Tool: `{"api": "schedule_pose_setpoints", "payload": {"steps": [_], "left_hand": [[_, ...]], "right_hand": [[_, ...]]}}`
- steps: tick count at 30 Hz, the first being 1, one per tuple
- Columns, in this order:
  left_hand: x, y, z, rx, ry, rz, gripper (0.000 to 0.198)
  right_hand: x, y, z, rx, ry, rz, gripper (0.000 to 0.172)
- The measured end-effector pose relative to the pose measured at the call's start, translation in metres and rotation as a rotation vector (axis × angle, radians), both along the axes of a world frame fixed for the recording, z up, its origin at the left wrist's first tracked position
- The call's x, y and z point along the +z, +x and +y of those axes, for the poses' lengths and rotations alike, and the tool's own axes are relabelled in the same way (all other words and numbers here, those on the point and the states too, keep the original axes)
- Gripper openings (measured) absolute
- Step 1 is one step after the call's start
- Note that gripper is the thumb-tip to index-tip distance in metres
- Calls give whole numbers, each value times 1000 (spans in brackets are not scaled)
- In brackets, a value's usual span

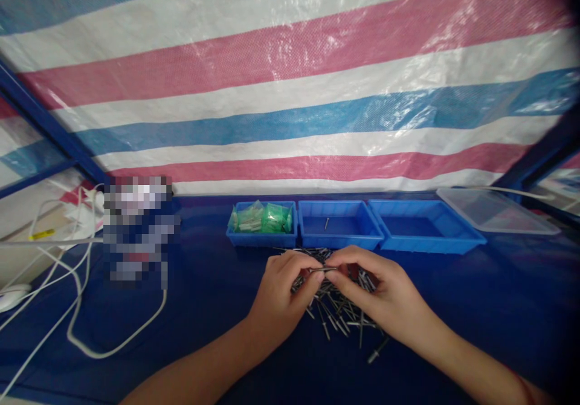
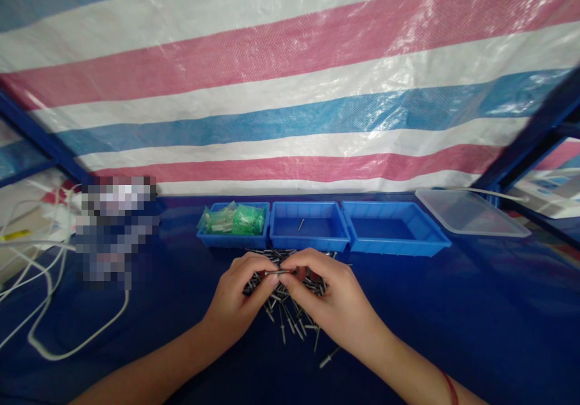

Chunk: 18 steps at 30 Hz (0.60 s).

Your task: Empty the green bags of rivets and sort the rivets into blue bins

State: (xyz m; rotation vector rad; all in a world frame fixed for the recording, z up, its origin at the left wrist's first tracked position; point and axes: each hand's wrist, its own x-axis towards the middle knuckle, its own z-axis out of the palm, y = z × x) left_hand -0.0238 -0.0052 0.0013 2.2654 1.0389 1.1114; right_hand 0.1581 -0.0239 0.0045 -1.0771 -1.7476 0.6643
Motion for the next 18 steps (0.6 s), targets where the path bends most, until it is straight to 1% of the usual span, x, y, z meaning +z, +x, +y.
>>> {"api": "schedule_pose_setpoints", "payload": {"steps": [4,8,11,16,18], "left_hand": [[0,2,-1,-26,-19,2,5],[2,3,-2,-51,-25,-1,5],[3,2,-2,-19,-34,-11,5],[3,-1,-1,25,-60,-10,5],[2,-1,0,29,-64,9,5]], "right_hand": [[2,0,-2,24,9,46,5],[4,0,-1,36,37,43,8],[3,0,1,33,55,35,8],[-2,-1,4,21,14,-48,8],[-2,1,7,7,46,-87,9]]}}
